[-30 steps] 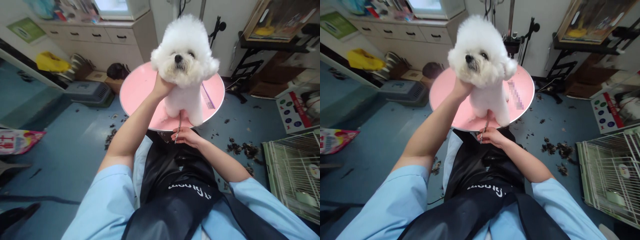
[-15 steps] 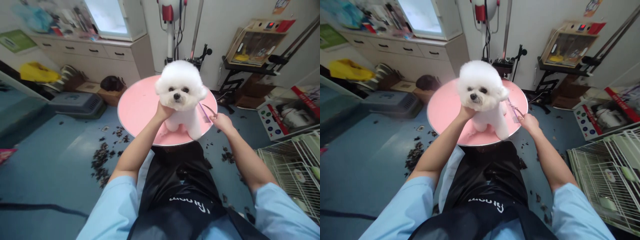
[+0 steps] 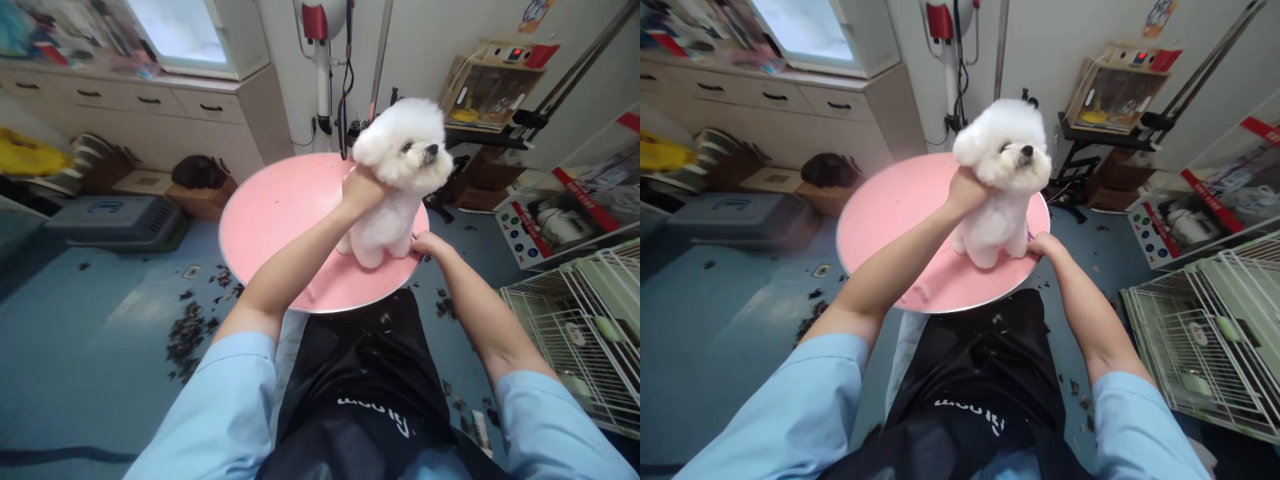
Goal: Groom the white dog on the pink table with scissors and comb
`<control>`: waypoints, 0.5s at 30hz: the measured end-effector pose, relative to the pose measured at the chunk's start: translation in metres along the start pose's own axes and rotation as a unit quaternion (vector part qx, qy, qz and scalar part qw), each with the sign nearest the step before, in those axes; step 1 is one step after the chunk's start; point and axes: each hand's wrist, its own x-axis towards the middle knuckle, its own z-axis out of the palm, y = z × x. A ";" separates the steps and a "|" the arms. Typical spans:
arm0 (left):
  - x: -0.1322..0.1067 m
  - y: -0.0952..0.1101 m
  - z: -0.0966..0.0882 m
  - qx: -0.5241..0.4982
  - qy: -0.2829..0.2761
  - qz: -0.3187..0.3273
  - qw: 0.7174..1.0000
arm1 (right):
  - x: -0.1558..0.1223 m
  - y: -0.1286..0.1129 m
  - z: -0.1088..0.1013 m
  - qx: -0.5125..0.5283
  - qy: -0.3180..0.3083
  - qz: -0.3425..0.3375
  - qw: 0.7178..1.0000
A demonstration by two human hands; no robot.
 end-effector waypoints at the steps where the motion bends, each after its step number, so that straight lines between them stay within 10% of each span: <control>1: -0.002 0.000 -0.003 0.001 -0.020 0.006 1.000 | -0.002 0.003 -0.006 -0.034 -0.035 0.040 0.998; 5: -0.045 -0.043 -0.026 -0.096 0.071 0.062 0.991 | -0.045 0.039 -0.030 -0.043 0.020 0.107 0.993; 8: -0.090 -0.097 -0.030 -0.227 0.053 -0.108 0.966 | -0.116 0.073 -0.018 0.013 0.081 0.125 0.989; 11: -0.107 -0.133 -0.005 -0.375 -0.105 -0.386 0.836 | -0.191 0.086 0.025 0.113 0.157 0.128 0.973; 13: -0.099 -0.142 0.018 -0.461 -0.114 -0.419 0.774 | -0.228 0.083 0.059 0.145 0.214 0.148 0.954; 15: -0.079 -0.145 0.038 -0.511 -0.098 -0.373 0.768 | -0.255 0.074 0.089 0.162 0.231 0.164 0.945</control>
